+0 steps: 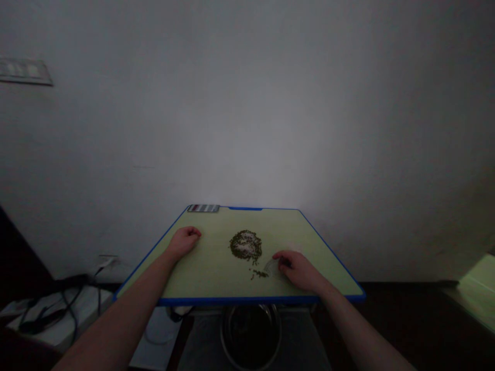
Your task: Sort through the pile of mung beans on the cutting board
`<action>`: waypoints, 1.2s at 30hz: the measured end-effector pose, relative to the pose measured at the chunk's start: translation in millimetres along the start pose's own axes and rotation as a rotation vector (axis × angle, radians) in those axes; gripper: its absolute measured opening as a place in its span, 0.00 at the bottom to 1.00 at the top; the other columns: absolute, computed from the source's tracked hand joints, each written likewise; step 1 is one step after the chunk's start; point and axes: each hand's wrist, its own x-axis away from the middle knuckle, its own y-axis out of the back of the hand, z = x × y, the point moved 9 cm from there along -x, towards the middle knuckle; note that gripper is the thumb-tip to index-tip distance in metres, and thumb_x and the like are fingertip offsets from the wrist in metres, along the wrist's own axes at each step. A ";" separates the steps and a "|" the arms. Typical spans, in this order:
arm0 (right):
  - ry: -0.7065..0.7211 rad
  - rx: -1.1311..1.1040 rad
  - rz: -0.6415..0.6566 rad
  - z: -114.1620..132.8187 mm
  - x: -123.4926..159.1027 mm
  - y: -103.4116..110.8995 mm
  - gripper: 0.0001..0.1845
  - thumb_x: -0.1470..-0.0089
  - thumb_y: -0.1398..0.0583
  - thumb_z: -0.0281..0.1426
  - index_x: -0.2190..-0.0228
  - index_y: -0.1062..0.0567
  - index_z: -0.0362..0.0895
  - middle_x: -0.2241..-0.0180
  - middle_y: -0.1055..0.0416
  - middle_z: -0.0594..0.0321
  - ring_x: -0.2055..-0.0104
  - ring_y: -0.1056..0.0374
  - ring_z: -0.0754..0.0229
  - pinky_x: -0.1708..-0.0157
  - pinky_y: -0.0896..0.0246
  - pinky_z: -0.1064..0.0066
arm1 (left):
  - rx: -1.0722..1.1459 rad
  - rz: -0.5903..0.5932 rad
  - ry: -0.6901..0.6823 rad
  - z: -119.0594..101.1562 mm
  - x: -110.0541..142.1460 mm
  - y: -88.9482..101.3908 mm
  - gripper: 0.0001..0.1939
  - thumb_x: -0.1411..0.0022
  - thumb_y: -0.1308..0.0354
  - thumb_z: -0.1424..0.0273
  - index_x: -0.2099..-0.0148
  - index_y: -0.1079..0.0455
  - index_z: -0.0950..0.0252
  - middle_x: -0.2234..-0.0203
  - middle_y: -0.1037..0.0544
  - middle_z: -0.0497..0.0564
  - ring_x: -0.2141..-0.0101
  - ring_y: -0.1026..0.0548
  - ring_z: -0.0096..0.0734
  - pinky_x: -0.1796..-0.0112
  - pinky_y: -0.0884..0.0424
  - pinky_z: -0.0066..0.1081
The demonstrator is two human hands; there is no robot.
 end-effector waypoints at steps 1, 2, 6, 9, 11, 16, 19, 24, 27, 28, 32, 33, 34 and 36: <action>0.002 -0.004 0.005 0.7 1.0 -1.0 0.17 0.55 0.49 0.25 0.61 0.29 0.43 0.72 0.30 0.62 0.70 0.36 0.63 0.68 0.43 0.72 | -0.002 0.000 0.007 0.3 0.1 0.0 0.10 0.58 0.51 0.70 0.73 0.31 0.66 0.82 0.29 0.47 0.78 0.32 0.28 0.75 0.39 0.26; 0.003 -0.007 0.010 1.6 1.6 -2.4 0.18 0.55 0.49 0.25 0.61 0.29 0.43 0.72 0.30 0.62 0.70 0.36 0.63 0.67 0.43 0.72 | -0.002 0.001 0.015 0.7 0.2 -0.1 0.10 0.58 0.51 0.70 0.73 0.31 0.66 0.83 0.29 0.47 0.77 0.32 0.29 0.75 0.39 0.26; 0.010 -0.015 0.021 5.6 2.2 -7.2 0.18 0.54 0.49 0.25 0.61 0.29 0.43 0.69 0.29 0.61 0.68 0.35 0.63 0.66 0.43 0.72 | 0.002 0.001 0.011 0.5 0.2 -0.1 0.09 0.57 0.51 0.70 0.73 0.31 0.65 0.83 0.29 0.47 0.77 0.32 0.29 0.75 0.39 0.27; -0.002 -0.005 -0.003 5.6 1.1 -6.9 0.17 0.54 0.49 0.26 0.60 0.29 0.44 0.70 0.29 0.61 0.68 0.35 0.62 0.66 0.44 0.72 | 0.002 0.001 -0.010 -0.1 -0.4 -0.3 0.09 0.58 0.51 0.70 0.74 0.31 0.65 0.82 0.29 0.47 0.77 0.32 0.29 0.74 0.39 0.27; -0.019 0.014 -0.025 3.6 0.3 -5.0 0.17 0.54 0.49 0.27 0.61 0.29 0.44 0.71 0.29 0.61 0.70 0.36 0.62 0.68 0.44 0.72 | 0.006 0.002 -0.007 0.7 -0.9 -0.6 0.09 0.58 0.51 0.70 0.73 0.31 0.65 0.82 0.30 0.47 0.77 0.32 0.29 0.74 0.39 0.27; -0.055 0.035 -0.061 -7.3 -1.4 1.7 0.17 0.53 0.49 0.27 0.61 0.29 0.42 0.72 0.29 0.61 0.71 0.36 0.63 0.68 0.44 0.72 | 0.004 0.003 0.012 1.2 -0.3 -0.8 0.09 0.58 0.51 0.71 0.73 0.31 0.66 0.83 0.30 0.47 0.78 0.33 0.28 0.76 0.39 0.26; -0.086 0.047 -0.091 -14.7 -1.4 6.3 0.17 0.54 0.49 0.27 0.61 0.29 0.42 0.72 0.29 0.60 0.69 0.36 0.62 0.67 0.44 0.72 | 0.006 -0.011 0.003 -1.3 1.0 0.7 0.08 0.58 0.51 0.71 0.74 0.32 0.66 0.82 0.29 0.47 0.77 0.32 0.28 0.75 0.39 0.26; -0.070 0.032 -0.078 -10.5 -1.5 2.6 0.17 0.54 0.49 0.27 0.61 0.29 0.42 0.72 0.29 0.61 0.70 0.36 0.62 0.68 0.44 0.72 | 0.011 0.008 0.028 -0.8 2.4 -0.3 0.08 0.57 0.51 0.71 0.73 0.32 0.65 0.83 0.30 0.46 0.78 0.33 0.28 0.75 0.39 0.26; -0.083 0.052 -0.092 -10.9 -3.4 1.4 0.17 0.54 0.49 0.27 0.61 0.29 0.42 0.73 0.29 0.61 0.70 0.35 0.62 0.68 0.45 0.72 | 0.000 0.005 0.021 -0.2 1.6 -0.1 0.09 0.57 0.51 0.71 0.73 0.32 0.65 0.84 0.31 0.45 0.79 0.33 0.27 0.75 0.39 0.26; -0.094 0.067 -0.105 -13.3 -4.3 2.3 0.17 0.54 0.49 0.27 0.61 0.29 0.42 0.72 0.29 0.60 0.70 0.35 0.62 0.67 0.45 0.72 | 0.003 0.006 0.014 -0.1 1.1 -0.4 0.09 0.57 0.51 0.71 0.73 0.32 0.65 0.84 0.31 0.45 0.79 0.33 0.27 0.75 0.39 0.26; -0.150 0.133 -0.163 -32.3 -7.9 12.1 0.18 0.55 0.48 0.27 0.61 0.29 0.41 0.67 0.29 0.57 0.66 0.35 0.61 0.64 0.45 0.72 | 0.019 0.018 0.005 1.6 -0.7 -2.7 0.09 0.58 0.52 0.70 0.73 0.32 0.66 0.84 0.32 0.45 0.79 0.33 0.27 0.75 0.39 0.26; -0.166 0.147 -0.177 -38.2 -8.4 15.8 0.18 0.55 0.48 0.27 0.61 0.29 0.41 0.67 0.29 0.57 0.65 0.35 0.61 0.64 0.45 0.72 | 0.017 0.017 0.007 2.1 -0.9 -2.9 0.09 0.58 0.52 0.70 0.73 0.32 0.66 0.85 0.32 0.45 0.79 0.33 0.27 0.75 0.39 0.26; -0.186 0.162 -0.193 -43.9 -8.4 20.0 0.18 0.55 0.49 0.27 0.60 0.29 0.40 0.67 0.29 0.57 0.66 0.35 0.61 0.64 0.45 0.71 | 0.015 0.016 0.009 2.6 -1.0 -3.0 0.09 0.58 0.52 0.70 0.73 0.32 0.66 0.85 0.32 0.45 0.79 0.33 0.27 0.75 0.39 0.26; -0.216 0.192 -0.232 -51.6 -8.0 28.5 0.18 0.55 0.49 0.26 0.60 0.29 0.40 0.68 0.29 0.57 0.66 0.35 0.60 0.64 0.45 0.71 | 0.016 0.009 0.005 2.5 -0.9 -2.6 0.09 0.58 0.52 0.70 0.73 0.31 0.66 0.84 0.31 0.46 0.80 0.34 0.27 0.76 0.39 0.26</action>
